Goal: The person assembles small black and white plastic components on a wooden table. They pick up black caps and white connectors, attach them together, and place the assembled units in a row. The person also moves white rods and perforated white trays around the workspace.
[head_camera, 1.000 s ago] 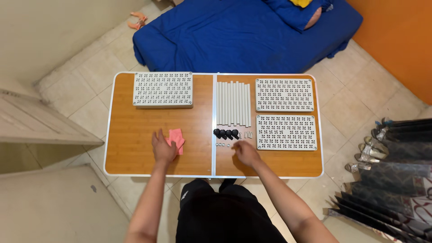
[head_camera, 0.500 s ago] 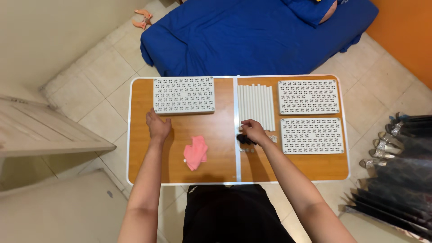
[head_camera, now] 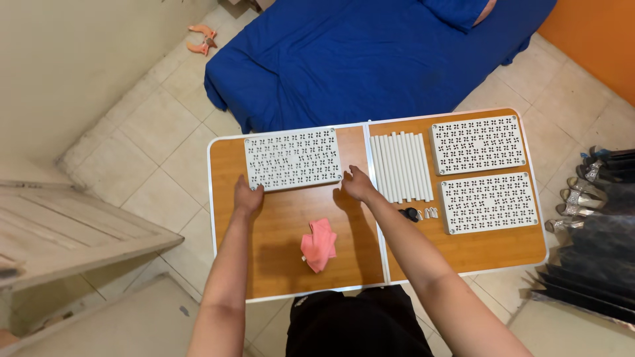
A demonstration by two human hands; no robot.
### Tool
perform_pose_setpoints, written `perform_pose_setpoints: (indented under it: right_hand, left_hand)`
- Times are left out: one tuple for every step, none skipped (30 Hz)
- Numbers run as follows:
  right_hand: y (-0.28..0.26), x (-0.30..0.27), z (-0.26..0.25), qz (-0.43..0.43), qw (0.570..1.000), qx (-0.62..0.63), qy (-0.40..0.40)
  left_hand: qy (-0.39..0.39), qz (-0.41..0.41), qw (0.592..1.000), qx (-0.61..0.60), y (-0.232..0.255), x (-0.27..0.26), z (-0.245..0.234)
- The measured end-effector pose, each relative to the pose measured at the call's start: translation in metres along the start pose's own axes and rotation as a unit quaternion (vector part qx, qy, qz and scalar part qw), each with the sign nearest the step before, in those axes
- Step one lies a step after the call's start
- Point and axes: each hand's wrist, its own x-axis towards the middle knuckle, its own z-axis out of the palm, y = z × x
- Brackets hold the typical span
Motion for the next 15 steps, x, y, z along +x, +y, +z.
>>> perform_pose_setpoints:
  right_hand:
    - [0.001, 0.003, 0.005, -0.015, 1.0, -0.014, 0.009]
    - [0.003, 0.005, 0.01, -0.006, 1.0, 0.02, -0.007]
    - [0.005, 0.006, 0.016, 0.003, 0.998, 0.054, -0.024]
    - [0.008, 0.008, 0.02, 0.012, 0.995, 0.088, -0.04]
    - [0.012, 0.009, 0.023, 0.007, 0.996, 0.083, -0.03]
    - [0.015, 0.01, 0.026, 0.002, 0.997, 0.078, -0.02]
    - [0.017, 0.011, 0.027, -0.004, 0.997, 0.073, -0.009]
    - [0.018, 0.01, 0.028, 0.001, 0.997, 0.08, -0.007]
    - [0.017, 0.011, 0.029, 0.005, 0.996, 0.087, -0.003]
    - [0.016, 0.01, 0.029, 0.009, 0.995, 0.095, 0.0]
    - [0.014, 0.008, 0.028, 0.011, 0.995, 0.099, 0.012]
    - [0.011, 0.004, 0.028, 0.013, 0.994, 0.103, 0.023]
    - [0.006, 0.001, 0.026, 0.013, 0.994, 0.106, 0.032]
    - [0.001, -0.003, 0.022, 0.014, 0.994, 0.099, 0.03]
    - [-0.005, -0.009, 0.02, 0.016, 0.995, 0.093, 0.025]
  left_hand:
    - [-0.016, -0.01, 1.0, -0.023, 0.0, -0.002, -0.001]
    - [-0.032, -0.02, 0.998, -0.046, 0.002, -0.006, 0.001]
    - [-0.049, -0.03, 0.996, -0.067, 0.004, -0.009, 0.0]
    - [-0.053, -0.027, 0.996, -0.062, 0.007, -0.009, -0.003]
    - [-0.057, -0.025, 0.996, -0.057, 0.01, -0.011, -0.005]
    - [-0.062, -0.024, 0.996, -0.053, 0.013, -0.013, -0.007]
    - [-0.06, -0.025, 0.996, -0.058, 0.016, -0.016, -0.01]
    - [-0.058, -0.026, 0.996, -0.063, 0.017, -0.019, -0.013]
    - [-0.056, -0.025, 0.996, -0.068, 0.02, -0.02, -0.016]
    - [-0.054, -0.026, 0.995, -0.085, 0.023, -0.023, -0.019]
    - [-0.051, -0.026, 0.993, -0.101, 0.024, -0.026, -0.022]
    - [-0.049, -0.026, 0.991, -0.118, 0.025, -0.028, -0.024]
    - [-0.044, -0.022, 0.991, -0.125, 0.026, -0.03, -0.024]
    - [-0.039, -0.018, 0.99, -0.131, 0.027, -0.031, -0.025]
    - [-0.033, -0.016, 0.99, -0.137, 0.026, -0.035, -0.026]
